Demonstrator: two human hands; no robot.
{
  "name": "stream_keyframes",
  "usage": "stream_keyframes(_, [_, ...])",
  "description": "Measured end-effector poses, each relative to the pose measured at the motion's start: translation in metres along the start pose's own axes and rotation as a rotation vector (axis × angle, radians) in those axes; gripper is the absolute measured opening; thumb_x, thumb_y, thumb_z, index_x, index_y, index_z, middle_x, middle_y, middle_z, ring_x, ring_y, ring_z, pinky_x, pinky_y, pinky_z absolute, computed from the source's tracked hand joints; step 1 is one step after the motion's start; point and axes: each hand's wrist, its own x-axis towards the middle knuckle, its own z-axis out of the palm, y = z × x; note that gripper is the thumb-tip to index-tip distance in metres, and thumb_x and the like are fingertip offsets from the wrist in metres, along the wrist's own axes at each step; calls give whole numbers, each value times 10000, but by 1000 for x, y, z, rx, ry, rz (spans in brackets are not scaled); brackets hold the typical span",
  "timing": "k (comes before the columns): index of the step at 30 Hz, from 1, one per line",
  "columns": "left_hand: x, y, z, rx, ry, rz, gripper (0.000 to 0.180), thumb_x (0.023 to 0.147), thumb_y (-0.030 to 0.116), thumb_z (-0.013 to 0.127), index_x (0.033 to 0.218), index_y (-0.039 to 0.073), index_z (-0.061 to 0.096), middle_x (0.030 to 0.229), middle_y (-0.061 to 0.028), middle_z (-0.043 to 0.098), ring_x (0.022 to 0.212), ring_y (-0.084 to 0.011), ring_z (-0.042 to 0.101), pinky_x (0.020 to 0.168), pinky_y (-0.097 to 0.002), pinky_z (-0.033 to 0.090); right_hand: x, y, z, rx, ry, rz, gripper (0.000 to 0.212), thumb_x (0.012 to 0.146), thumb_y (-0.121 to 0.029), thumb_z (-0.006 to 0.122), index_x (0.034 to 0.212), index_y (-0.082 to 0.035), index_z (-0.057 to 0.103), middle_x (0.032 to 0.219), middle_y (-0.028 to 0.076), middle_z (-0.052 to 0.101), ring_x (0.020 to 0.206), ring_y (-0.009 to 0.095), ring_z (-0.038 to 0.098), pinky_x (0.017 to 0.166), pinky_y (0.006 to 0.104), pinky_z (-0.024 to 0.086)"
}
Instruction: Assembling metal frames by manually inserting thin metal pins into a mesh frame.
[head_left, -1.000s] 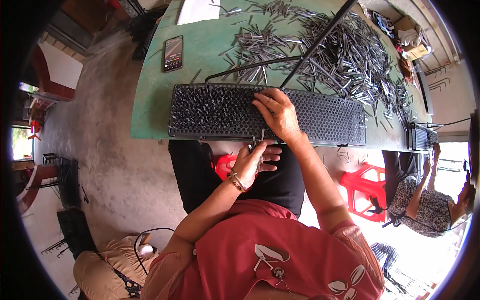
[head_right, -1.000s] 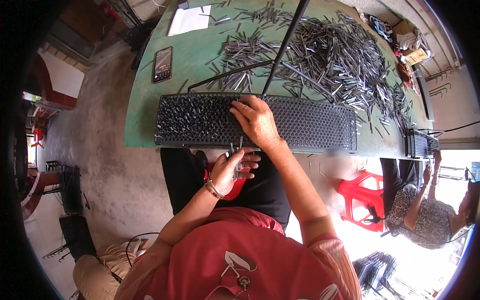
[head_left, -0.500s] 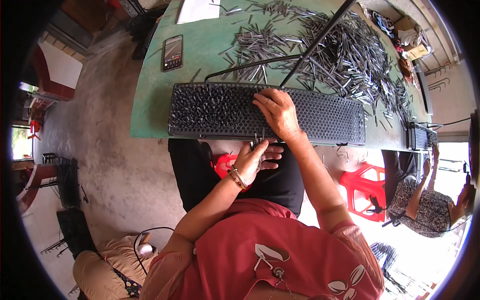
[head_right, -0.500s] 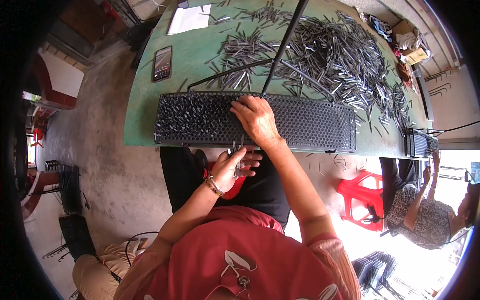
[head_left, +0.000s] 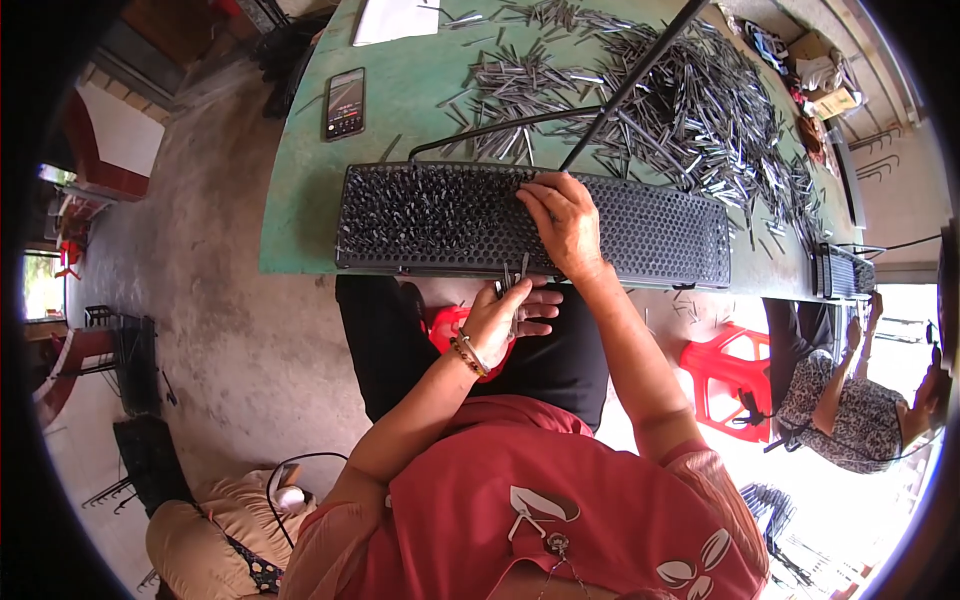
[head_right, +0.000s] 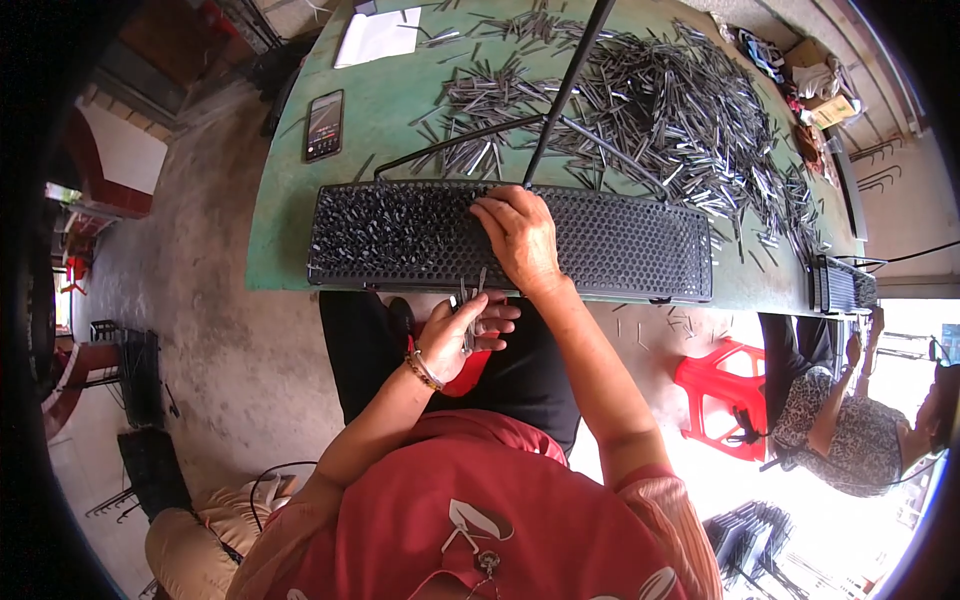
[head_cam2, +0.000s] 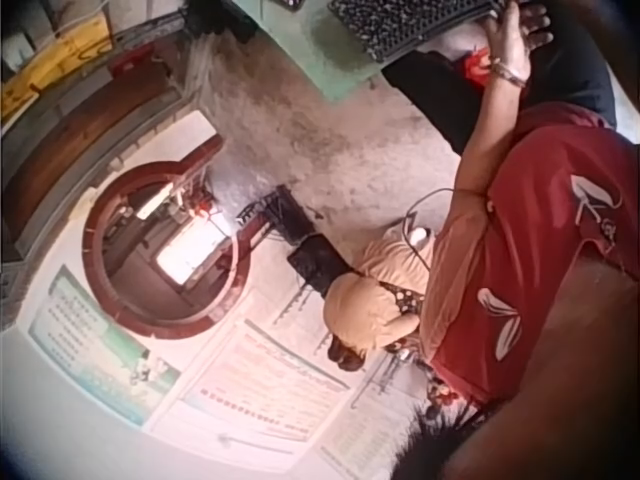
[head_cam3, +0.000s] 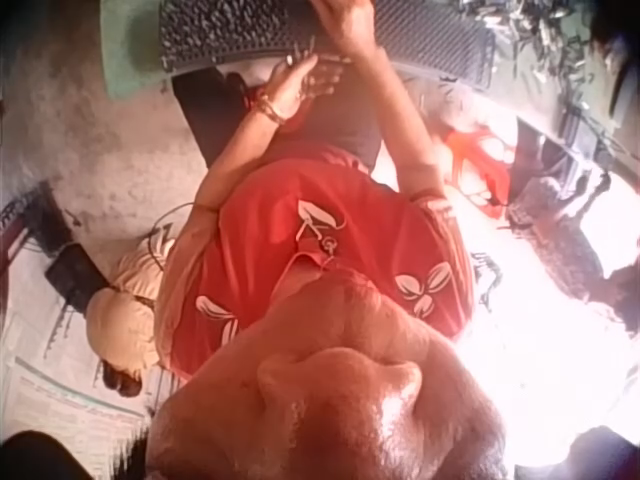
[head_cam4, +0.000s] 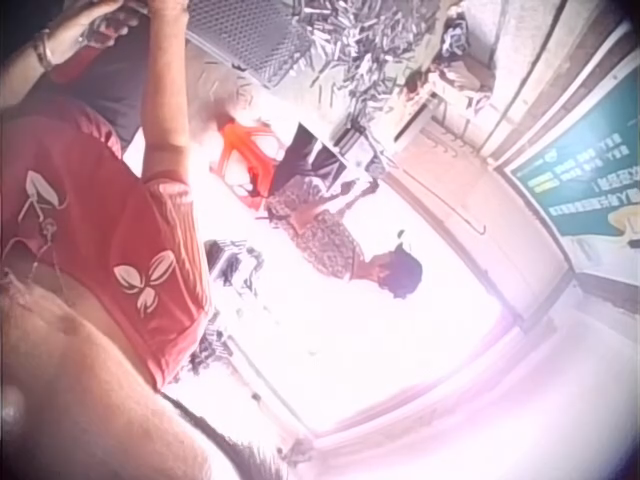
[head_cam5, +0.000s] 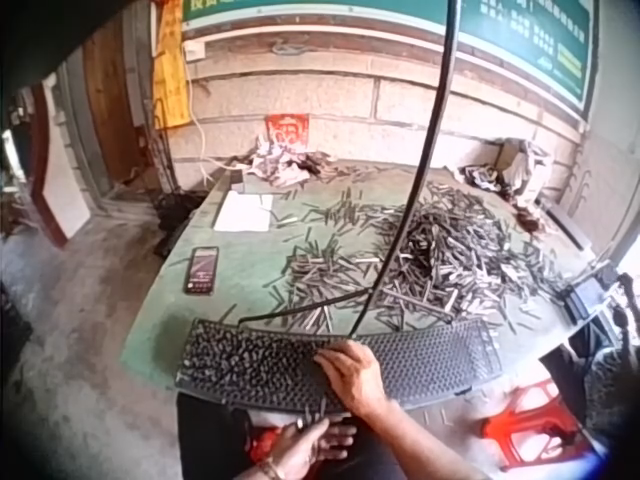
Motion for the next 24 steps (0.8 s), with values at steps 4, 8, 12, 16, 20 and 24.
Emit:
stream_keyframes(4, [0,0,1,6,-6,-6,296,946,236,480,1144,17,509,992,-169,642,827,-217,653,655,-341,564,5,-5,-3,13,-42,-26,164,763,-101,666,911,-32,666,908,83,612,830,265,588,745,357,466])
stream_keyframes(8, [2,-1,-1,0,-13,-12,297,948,234,477,1152,20,507,993,-172,641,827,-216,654,652,-341,564,10,-9,-4,-78,-102,-64,168,776,-102,661,929,-31,665,927,88,614,842,268,589,749,355,464])
stream_keyframes(12, [-1,7,5,21,-44,-4,307,948,241,479,1159,19,504,1000,-167,640,829,-213,652,654,-337,562,13,-8,-13,10,-38,-46,175,787,-108,663,937,-18,666,936,91,616,823,283,590,719,348,471])
stream_keyframes(16, [-7,13,8,21,-57,63,325,952,263,465,1165,23,517,1036,-158,634,836,-188,644,652,-317,558,5,-27,-41,360,-366,456,248,822,-228,674,906,5,666,848,120,634,757,222,626,663,321,487])
stream_keyframes(20, [-6,14,13,27,-71,73,325,952,276,470,1143,16,514,1006,-152,641,832,-196,644,657,-331,559,-16,-27,-49,693,-521,718,240,837,-187,677,930,33,664,792,56,649,725,94,593,650,235,478])
stream_keyframes(24, [-1,9,12,-22,-101,12,291,944,252,483,1122,26,527,1006,-142,645,790,-168,637,618,-294,543,-15,-14,-48,630,-184,733,206,837,-150,677,962,13,671,802,33,662,730,82,581,643,228,470])
